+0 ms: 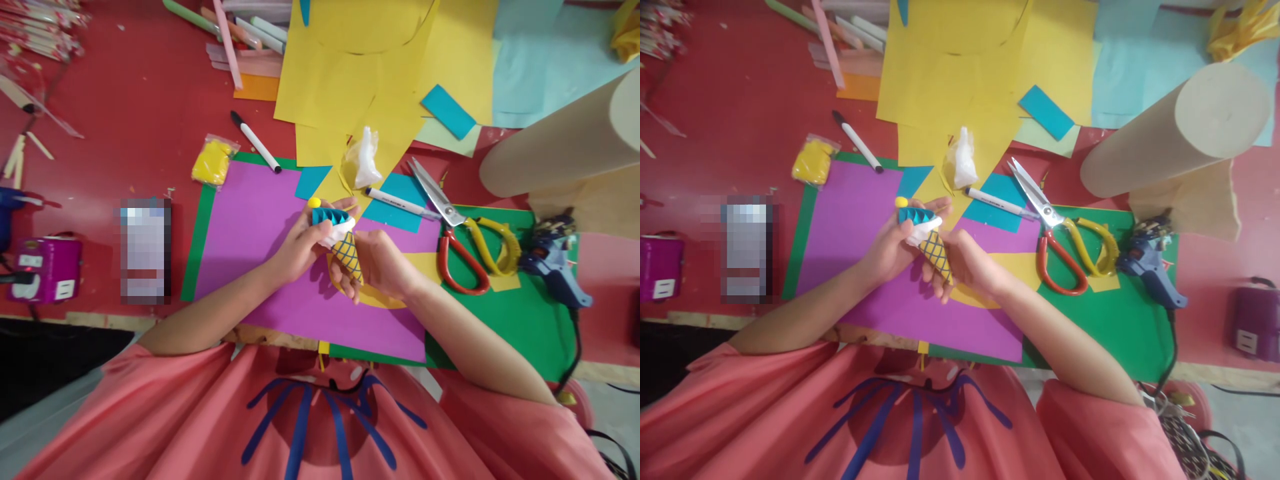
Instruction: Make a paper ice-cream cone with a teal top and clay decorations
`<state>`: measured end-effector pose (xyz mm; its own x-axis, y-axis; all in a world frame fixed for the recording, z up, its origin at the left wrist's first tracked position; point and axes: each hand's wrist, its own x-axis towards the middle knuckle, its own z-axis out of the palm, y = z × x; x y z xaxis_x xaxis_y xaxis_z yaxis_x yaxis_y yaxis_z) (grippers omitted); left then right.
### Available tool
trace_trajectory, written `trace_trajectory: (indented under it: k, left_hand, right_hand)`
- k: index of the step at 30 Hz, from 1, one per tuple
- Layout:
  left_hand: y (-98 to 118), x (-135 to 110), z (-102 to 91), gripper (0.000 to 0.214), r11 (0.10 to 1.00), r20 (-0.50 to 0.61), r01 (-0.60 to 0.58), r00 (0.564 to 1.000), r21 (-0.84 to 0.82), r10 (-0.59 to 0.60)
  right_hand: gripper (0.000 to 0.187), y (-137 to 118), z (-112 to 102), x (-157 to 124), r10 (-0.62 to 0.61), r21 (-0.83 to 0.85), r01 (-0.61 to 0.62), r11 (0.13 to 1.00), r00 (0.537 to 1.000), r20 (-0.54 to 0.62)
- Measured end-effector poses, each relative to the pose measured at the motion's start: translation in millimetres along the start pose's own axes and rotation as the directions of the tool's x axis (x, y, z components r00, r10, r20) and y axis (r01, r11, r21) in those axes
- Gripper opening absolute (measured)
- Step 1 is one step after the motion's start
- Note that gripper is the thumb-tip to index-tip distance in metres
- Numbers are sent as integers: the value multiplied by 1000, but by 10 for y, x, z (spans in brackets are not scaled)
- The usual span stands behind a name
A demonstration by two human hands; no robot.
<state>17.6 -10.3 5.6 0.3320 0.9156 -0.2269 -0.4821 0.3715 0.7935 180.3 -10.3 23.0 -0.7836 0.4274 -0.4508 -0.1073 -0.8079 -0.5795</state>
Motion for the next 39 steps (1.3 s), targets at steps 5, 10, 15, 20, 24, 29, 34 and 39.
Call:
trace_trajectory:
  k: [5,10,15,20,24,29,34,39]
  left_hand:
    - [-19,3,-24,47,997,0,-16,1000,70,16]
    - [-18,1,-29,58,995,-1,-5,1000,101,5]
    - [-49,4,-34,50,992,-6,20,1000,127,-19]
    - [-118,-5,-101,50,975,28,-29,999,220,23]
    - [-144,-3,-138,54,961,34,-45,999,273,37]
    - [-160,1,-158,52,965,46,-59,998,255,49]
    - [-148,-4,-144,50,969,43,-53,998,243,44]
    - [-104,1,-64,50,985,27,-41,999,169,37]
  right_hand:
    - [38,60,27,12,-137,-5,137,991,990,-36]
    - [47,106,64,4,-222,-35,220,975,973,-67]
    - [55,83,94,-9,-259,-114,246,962,958,-121]
    - [59,83,101,-18,-273,-240,226,944,944,-186]
    - [57,122,95,-26,-316,-322,224,920,909,-272]
    - [57,158,69,-43,-399,-461,241,854,873,-282]
    - [56,164,32,-53,-404,-496,231,837,873,-275]
    - [52,165,20,-41,-410,-491,241,837,871,-271]
